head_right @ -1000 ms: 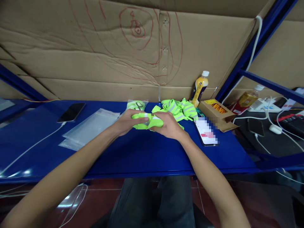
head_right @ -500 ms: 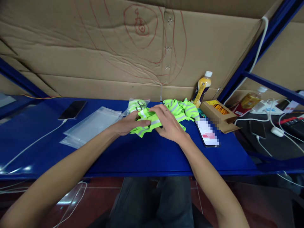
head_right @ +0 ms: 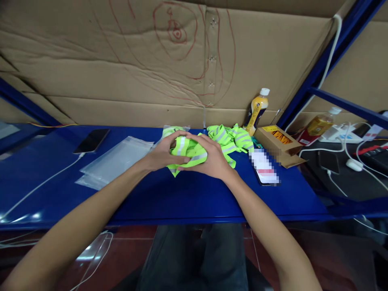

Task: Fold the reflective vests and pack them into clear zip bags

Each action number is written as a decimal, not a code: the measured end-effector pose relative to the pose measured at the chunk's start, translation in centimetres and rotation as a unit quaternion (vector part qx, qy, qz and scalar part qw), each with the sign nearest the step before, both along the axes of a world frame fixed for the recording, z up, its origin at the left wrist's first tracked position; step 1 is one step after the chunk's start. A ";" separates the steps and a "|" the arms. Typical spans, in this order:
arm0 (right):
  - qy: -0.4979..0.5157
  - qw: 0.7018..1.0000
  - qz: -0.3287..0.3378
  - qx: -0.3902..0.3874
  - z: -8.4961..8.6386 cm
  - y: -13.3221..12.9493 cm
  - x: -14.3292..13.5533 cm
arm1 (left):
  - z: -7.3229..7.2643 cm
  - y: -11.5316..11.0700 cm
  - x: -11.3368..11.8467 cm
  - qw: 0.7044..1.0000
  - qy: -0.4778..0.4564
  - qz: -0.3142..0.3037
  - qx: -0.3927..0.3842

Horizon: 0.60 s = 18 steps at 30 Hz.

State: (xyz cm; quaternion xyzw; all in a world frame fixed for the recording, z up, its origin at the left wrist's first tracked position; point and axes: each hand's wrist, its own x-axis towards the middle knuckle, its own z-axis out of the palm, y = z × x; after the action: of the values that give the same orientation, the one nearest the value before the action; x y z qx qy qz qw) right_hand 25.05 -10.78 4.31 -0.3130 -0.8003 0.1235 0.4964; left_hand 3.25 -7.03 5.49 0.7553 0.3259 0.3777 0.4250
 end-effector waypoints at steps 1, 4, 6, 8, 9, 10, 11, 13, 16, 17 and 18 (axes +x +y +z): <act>0.015 1.000 -0.008 -0.003 0.0 0.1 -0.1 | -0.2 0.1 0.1 0.999 -0.005 0.010 0.033; 0.061 0.997 -0.017 -0.035 -0.1 0.5 -0.3 | -0.5 0.5 0.3 0.994 -0.008 -0.001 0.106; 0.097 0.993 -0.016 -0.071 -0.3 0.8 -0.4 | -0.6 0.6 0.2 0.989 -0.012 -0.007 0.145; 0.128 0.985 -0.013 -0.116 -0.5 1.0 -0.4 | -0.4 0.4 0.1 0.988 -0.001 -0.016 0.152; 0.142 0.980 -0.008 -0.139 -0.6 1.1 -0.4 | -0.2 0.2 0.1 0.989 0.012 -0.023 0.142; 0.154 0.975 -0.002 -0.158 -0.7 1.2 -0.5 | 0.0 -0.1 0.0 0.990 0.031 -0.026 0.132; 0.163 0.971 0.007 -0.173 -0.7 1.1 -0.5 | 0.3 -0.4 -0.1 0.990 0.053 -0.025 0.129; 0.162 0.970 0.022 -0.180 -0.7 0.9 -0.6 | 0.9 -1.0 -0.2 0.984 0.096 -0.006 0.149; 0.154 0.975 0.019 -0.158 -0.6 0.3 -1.0 | 1.5 -1.7 -0.1 0.975 0.122 0.030 0.183; 0.158 0.976 0.013 -0.151 -0.6 0.1 -1.1 | 1.5 -1.8 0.0 0.974 0.122 0.035 0.190; 0.165 0.975 0.005 -0.147 -0.7 -0.1 -1.3 | 1.4 -1.9 0.1 0.972 0.122 0.035 0.198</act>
State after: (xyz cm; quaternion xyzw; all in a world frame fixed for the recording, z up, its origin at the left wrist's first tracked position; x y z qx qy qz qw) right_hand 23.74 -10.84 3.60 -0.3536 -0.6823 0.2924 0.5691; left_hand 3.33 -8.89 6.91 0.8530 0.3206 0.3544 0.2098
